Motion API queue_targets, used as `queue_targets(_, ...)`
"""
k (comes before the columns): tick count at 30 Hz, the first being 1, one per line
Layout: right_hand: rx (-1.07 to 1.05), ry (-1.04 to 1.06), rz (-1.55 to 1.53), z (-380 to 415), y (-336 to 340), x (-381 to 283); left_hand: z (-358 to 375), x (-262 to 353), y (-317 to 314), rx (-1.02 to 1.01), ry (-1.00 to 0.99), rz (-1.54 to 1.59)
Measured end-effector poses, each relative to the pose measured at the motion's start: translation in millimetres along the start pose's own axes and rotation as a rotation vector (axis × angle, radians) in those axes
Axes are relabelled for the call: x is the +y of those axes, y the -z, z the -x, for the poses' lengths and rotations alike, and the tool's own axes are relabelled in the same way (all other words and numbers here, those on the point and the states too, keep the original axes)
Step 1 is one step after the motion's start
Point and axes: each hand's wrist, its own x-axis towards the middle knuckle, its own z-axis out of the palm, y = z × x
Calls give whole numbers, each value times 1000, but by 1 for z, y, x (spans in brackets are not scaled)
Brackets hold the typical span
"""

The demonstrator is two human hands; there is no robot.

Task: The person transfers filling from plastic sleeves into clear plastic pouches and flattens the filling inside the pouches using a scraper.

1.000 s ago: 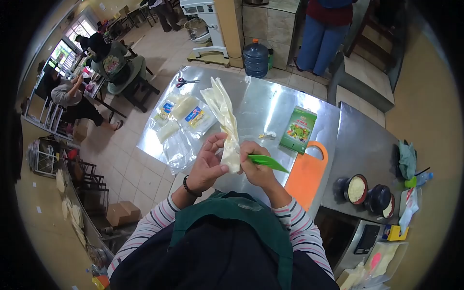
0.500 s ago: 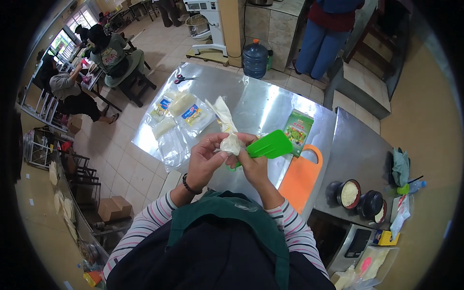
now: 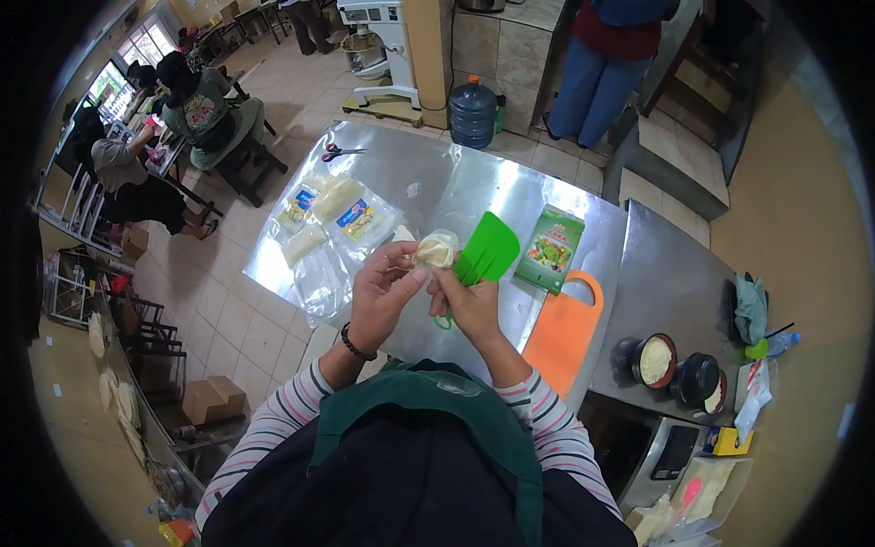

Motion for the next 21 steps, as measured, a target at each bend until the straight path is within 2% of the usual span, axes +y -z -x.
queue_targets(2, -6, -33, -3, 0, 0, 0, 4, -2, -3, 1, -49, -73)
queue_targets(4, -121, 4, 87, -1, 1, 0, 5, 8, -8, 5, -96, -146)
queue_targets(6, -178, 8, 134, 1, -1, -7, 7, 22, -12, 33, 64, 218)
queue_targets(7, -232, 16, 176, 0, -1, -10, 6, 21, -10, 36, 60, 218)
queue_targets(9, -298, 2, 211, 0, 4, -11, 6, 20, -4, -58, 198, 369)
queue_targets(10, -370, -8, 244, -1, 7, -13, 6, 18, -2, -47, 183, 361)
queue_targets(12, -408, -25, 311, -4, 15, -14, 3, 18, 7, -182, 168, 377)
queue_targets(14, -357, -20, 312, -3, 13, -16, 1, 20, 13, -192, 172, 364)
queue_targets(15, -360, -66, 287, -3, 12, -13, 1, 24, 20, -270, 253, 317)
queue_targets(16, -343, -34, 258, -1, 9, -8, 3, 23, 21, -256, 255, 331)
queue_targets(17, -331, 42, 213, -1, 8, 2, 5, 17, 21, -234, 189, 408)
queue_targets(20, -354, 5, 166, 4, 4, 4, 9, 24, 25, -163, 47, 397)
queue_targets(21, -351, -22, 110, 5, 3, 0, 12, 31, 31, -179, 41, 190)
